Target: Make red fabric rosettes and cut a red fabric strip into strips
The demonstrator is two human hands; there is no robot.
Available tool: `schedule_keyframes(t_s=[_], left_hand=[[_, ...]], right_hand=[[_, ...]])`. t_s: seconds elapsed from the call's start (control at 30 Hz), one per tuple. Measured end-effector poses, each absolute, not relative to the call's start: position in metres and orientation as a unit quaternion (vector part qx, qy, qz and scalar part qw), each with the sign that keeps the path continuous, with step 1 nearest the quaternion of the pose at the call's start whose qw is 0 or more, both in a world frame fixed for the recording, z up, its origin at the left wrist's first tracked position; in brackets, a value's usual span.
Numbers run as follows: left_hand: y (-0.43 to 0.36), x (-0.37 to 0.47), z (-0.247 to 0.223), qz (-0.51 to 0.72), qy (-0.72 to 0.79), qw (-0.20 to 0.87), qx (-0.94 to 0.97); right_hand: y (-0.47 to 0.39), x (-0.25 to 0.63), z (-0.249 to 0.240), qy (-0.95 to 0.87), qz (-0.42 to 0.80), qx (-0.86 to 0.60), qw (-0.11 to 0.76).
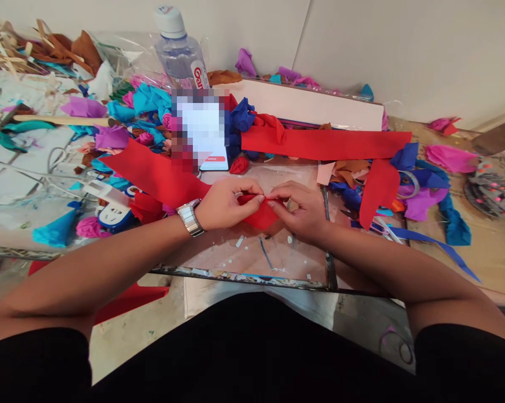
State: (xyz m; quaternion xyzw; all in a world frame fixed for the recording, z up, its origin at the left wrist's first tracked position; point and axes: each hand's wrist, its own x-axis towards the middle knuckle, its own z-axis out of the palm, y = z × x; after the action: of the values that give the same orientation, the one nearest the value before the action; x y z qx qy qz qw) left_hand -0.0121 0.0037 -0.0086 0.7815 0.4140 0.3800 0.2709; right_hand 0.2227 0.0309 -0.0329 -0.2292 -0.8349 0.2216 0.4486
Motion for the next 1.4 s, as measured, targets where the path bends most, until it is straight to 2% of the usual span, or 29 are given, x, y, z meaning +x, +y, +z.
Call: schedule_keyframes(t_s=[0.83, 1.07, 1.4], left_hand=[[-0.0014, -0.0114, -0.011, 0.371, 0.411, 0.174, 0.814], [-0.0032, -0.01, -0.0098, 0.372, 0.417, 0.175, 0.811], [-0.0061, -0.009, -0.0103, 0.357, 0.416, 0.151, 0.823]], right_hand=[[0.0279, 0.2198, -0.0306, -0.822, 0.238, -0.281, 0.435], [0.0265, 0.2202, -0.0292, -0.823, 0.238, -0.283, 0.432], [0.0246, 0.2173, -0.0322, -0.8, 0.301, -0.307, 0.418]])
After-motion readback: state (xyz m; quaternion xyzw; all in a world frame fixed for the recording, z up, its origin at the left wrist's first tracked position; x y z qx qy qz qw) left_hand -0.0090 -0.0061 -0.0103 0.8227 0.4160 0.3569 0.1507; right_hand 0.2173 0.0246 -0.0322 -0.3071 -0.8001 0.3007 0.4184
